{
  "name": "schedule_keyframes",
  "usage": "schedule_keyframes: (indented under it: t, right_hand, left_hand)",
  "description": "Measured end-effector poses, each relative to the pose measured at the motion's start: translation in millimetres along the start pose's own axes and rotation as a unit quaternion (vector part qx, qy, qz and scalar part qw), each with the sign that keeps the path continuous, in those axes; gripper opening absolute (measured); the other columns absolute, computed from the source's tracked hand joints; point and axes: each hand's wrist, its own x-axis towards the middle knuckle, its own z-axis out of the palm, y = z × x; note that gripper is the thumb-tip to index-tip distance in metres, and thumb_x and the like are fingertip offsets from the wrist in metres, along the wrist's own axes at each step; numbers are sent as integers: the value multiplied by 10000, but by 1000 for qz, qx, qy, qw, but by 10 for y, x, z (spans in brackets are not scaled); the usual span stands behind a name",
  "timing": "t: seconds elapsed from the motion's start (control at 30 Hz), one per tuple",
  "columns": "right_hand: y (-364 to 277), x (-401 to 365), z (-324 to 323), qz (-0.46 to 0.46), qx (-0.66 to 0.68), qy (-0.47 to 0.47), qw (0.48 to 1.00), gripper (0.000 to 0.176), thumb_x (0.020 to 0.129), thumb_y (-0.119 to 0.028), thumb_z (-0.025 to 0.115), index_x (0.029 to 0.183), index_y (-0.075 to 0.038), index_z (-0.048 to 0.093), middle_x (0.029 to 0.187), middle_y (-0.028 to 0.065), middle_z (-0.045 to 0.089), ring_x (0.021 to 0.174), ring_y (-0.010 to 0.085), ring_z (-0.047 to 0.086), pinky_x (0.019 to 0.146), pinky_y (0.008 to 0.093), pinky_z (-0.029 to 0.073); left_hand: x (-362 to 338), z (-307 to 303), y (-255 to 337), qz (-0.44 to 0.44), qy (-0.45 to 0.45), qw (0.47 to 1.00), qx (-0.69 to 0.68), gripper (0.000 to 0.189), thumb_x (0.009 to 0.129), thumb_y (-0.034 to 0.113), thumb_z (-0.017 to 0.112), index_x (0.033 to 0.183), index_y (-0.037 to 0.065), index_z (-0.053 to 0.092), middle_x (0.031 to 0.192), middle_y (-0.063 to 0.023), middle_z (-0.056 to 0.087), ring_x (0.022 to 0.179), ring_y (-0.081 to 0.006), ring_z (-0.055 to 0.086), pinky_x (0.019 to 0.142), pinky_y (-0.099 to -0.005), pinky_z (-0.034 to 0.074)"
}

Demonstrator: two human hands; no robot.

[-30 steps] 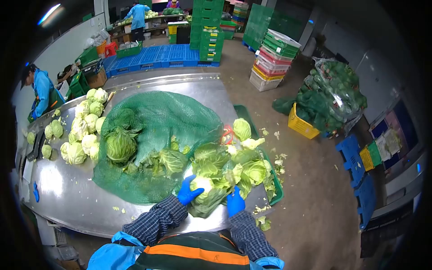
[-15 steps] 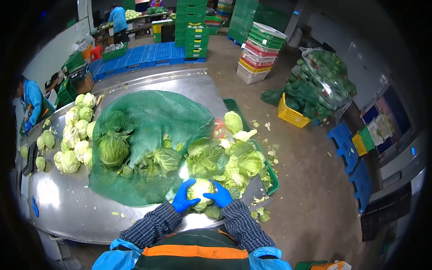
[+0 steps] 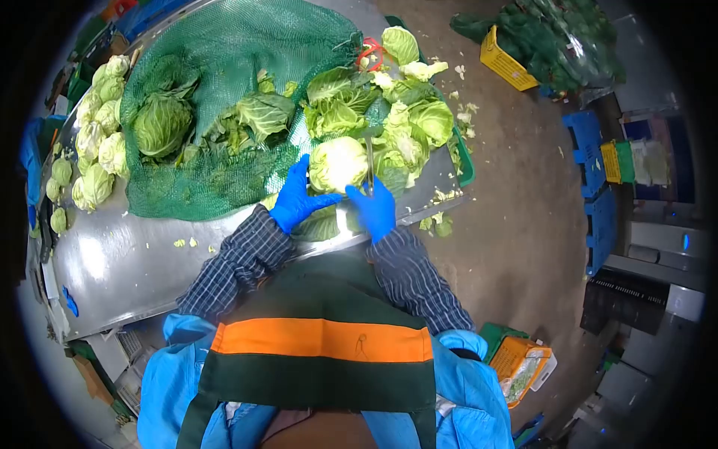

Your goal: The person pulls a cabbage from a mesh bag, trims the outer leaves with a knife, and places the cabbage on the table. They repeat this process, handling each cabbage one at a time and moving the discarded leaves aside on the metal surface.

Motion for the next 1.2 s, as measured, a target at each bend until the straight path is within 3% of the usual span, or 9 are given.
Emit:
schedule_keyframes:
  t: [0.07,0.23,0.33,0.53,0.73,0.9,1.07,1.13,1.2]
  right_hand:
    - [335,-27,-127,8,-85,7,996,440,826,-230,679,1187,-12,552,894,78,635,835,167,613,719,307,477]
    - [226,48,-310,-110,-243,94,959,481,928,-350,489,1354,-136,423,871,207,626,773,323,616,704,404,478]
    - [66,103,-281,-166,-332,42,928,483,943,-278,438,1412,-256,322,848,257,610,732,383,606,649,456,461]
    - [62,432,-209,-196,-373,0,907,508,944,-283,429,1428,-229,287,734,239,596,642,380,585,600,473,445]
    - [-130,449,-174,-180,-492,-17,852,551,939,-265,415,1449,-266,209,782,263,601,693,405,591,628,495,445]
    - [-312,588,-178,-130,-568,10,813,486,933,-273,402,1411,-274,316,794,277,594,706,399,594,643,488,458]
    - [130,1448,-999,-151,-528,39,835,435,931,-274,397,1361,-210,412,951,238,622,829,411,597,743,485,469]
    - [181,1287,-997,-281,-479,58,829,483,890,-337,521,1349,-212,434,880,225,627,775,358,611,706,447,471]
    - [-302,848,-565,-191,-446,21,874,524,860,-360,569,1345,-209,443,834,208,618,750,314,610,689,422,468]
  left_hand:
    - [36,-28,74,-8,-15,999,50,1098,544,473,835,1355,-23,286,1197,-283,444,1121,-399,478,946,-434,417]
    - [212,83,-173,51,-36,991,116,1192,473,443,874,1383,-6,249,1201,-262,451,1119,-392,478,958,-436,413]
    - [275,107,-148,64,8,994,89,1132,463,419,877,1342,-2,301,1199,-243,455,1110,-381,484,958,-422,416]
    - [513,71,-64,96,27,986,130,873,593,370,807,1268,4,391,1154,-194,500,1099,-375,482,951,-410,413]
    - [583,194,-68,124,40,979,159,850,616,377,785,1279,20,389,1242,-209,465,1139,-375,459,971,-426,388]
    - [639,197,-46,105,25,985,132,820,622,343,781,1268,14,399,1243,-203,457,1151,-375,446,978,-424,379]
    - [538,-58,-123,157,-40,973,164,818,590,292,774,1283,39,423,1282,-198,450,1194,-366,429,1004,-427,371]
    - [612,-226,-250,191,-83,965,156,788,606,176,727,1323,62,423,1345,-209,412,1250,-363,392,1053,-425,329]
    - [735,-365,-63,260,-161,934,185,726,627,108,701,1305,69,444,1300,-189,459,1205,-370,432,1010,-428,378]
